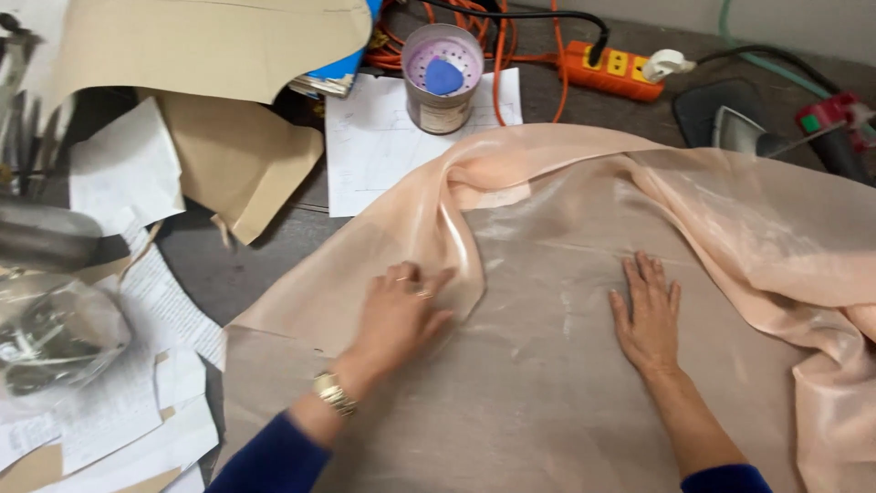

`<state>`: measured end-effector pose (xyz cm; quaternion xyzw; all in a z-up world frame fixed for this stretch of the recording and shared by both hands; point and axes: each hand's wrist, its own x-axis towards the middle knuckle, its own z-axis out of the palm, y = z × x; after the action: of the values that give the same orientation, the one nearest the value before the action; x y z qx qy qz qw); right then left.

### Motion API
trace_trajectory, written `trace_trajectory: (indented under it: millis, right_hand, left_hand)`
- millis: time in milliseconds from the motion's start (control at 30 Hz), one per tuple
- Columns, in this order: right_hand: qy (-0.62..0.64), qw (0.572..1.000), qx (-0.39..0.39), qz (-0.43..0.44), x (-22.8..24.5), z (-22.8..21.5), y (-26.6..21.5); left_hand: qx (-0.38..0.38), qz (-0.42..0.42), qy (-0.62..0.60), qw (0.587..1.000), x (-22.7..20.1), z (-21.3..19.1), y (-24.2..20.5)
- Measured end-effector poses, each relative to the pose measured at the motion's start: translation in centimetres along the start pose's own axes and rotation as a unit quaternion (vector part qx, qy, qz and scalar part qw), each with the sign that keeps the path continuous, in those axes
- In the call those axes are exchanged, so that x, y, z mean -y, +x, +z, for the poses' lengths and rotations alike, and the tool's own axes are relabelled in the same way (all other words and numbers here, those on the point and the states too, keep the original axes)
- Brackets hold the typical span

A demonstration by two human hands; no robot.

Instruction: Smoothing, unfolding, and aligning a large piece of sheer fabric on a workbench in a sewing factory.

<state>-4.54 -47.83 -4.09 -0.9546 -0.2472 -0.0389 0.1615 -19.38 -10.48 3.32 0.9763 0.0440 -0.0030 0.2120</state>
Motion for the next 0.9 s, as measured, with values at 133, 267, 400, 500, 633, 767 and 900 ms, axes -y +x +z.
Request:
trace_trajectory:
  millis: [133, 267, 400, 500, 633, 767, 900]
  right_hand:
    - [0.007, 1.0, -0.001, -0.003, 0.0, 0.2, -0.1]
    - [0.0, 1.0, 0.006, 0.006, 0.1, 0.0, 0.0]
    - [0.003, 1.0, 0.016, 0.018, 0.6, -0.4, -0.1]
    - [0.001, 0.999, 0.024, 0.022, 0.6, -0.5, 0.0]
    - [-0.007, 0.999, 0.025, 0.021, 0.5, -0.4, 0.1]
    - [-0.033, 0.999, 0.017, 0.021, 0.4, 0.1, 0.3]
    - [-0.044, 0.999, 0.005, -0.016, -0.6, 0.1, 0.2]
  left_hand:
    - [0.001, 0.029, 0.072, 0.997, -3.2, 4.6, 5.3]
    - [-0.008, 0.051, 0.098, 0.994, 2.1, 7.4, 8.3]
    - [0.047, -0.057, 0.117, 0.99, 9.1, -1.7, 8.9]
    - [-0.093, -0.089, 0.345, 0.93, 20.3, -6.3, 11.8]
    - [-0.353, -0.035, 0.366, 0.86, 16.5, -11.9, 10.2]
    - [-0.192, 0.062, 0.348, 0.916, 13.9, 1.8, 9.1]
    - [0.051, 0.214, 0.073, 0.973, 0.6, 0.3, 3.8]
